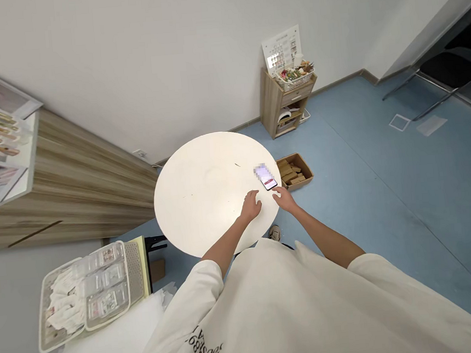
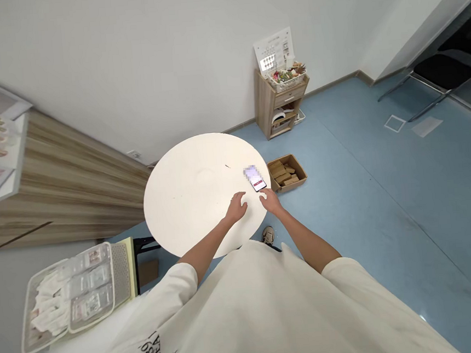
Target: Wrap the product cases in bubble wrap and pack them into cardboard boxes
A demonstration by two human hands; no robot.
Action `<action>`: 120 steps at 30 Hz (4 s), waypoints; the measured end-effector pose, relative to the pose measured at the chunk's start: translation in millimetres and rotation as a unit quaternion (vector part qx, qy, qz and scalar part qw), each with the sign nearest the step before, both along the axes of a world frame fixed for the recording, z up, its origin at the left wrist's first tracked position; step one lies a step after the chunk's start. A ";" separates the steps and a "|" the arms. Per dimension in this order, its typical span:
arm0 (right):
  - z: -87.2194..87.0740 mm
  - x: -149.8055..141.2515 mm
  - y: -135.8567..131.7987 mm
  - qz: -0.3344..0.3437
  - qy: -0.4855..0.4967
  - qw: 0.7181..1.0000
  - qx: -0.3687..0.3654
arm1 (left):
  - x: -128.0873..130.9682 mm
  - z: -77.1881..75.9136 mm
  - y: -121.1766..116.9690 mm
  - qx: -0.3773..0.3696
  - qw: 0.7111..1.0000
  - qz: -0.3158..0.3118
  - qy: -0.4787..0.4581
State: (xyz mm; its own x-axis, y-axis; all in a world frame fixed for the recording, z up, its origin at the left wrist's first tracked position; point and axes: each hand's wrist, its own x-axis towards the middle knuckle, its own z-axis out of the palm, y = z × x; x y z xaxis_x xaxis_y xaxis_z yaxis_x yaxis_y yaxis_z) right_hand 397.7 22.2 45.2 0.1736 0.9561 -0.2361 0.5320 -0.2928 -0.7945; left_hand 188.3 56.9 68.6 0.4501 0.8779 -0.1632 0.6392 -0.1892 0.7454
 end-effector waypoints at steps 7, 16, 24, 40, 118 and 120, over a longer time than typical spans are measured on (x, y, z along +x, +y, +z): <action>6.7 -86.7 2.4 0.045 0.003 0.999 -0.012 | -91.3 9.1 -12.5 -0.013 0.998 0.054 -0.004; 9.2 -175.7 -4.6 0.119 0.013 0.992 -0.036 | -182.8 2.3 -39.8 -0.049 0.991 0.123 -0.018; 31.0 -219.2 16.1 0.240 0.012 0.970 -0.027 | -222.7 9.0 -65.8 -0.024 0.968 0.247 -0.046; 22.1 -308.2 -25.3 0.416 0.024 0.908 -0.042 | -270.0 4.3 -171.8 -0.039 0.916 0.399 -0.018; -0.7 -271.3 27.3 0.196 0.028 0.980 -0.026 | -239.0 -8.2 -48.1 -0.111 0.937 0.303 -0.132; -10.9 -248.3 29.3 0.198 0.022 0.979 -0.042 | -217.3 -18.4 -45.7 -0.131 0.936 0.302 -0.127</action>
State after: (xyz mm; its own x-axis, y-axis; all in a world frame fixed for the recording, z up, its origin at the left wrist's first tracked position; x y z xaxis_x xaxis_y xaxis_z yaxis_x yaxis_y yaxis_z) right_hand 149.5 51.5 34.3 -0.2196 0.9230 -0.3160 0.5827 -0.1357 -0.8013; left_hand -29.0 11.2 50.3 -0.0610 0.9298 -0.3629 0.3666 0.3591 0.8583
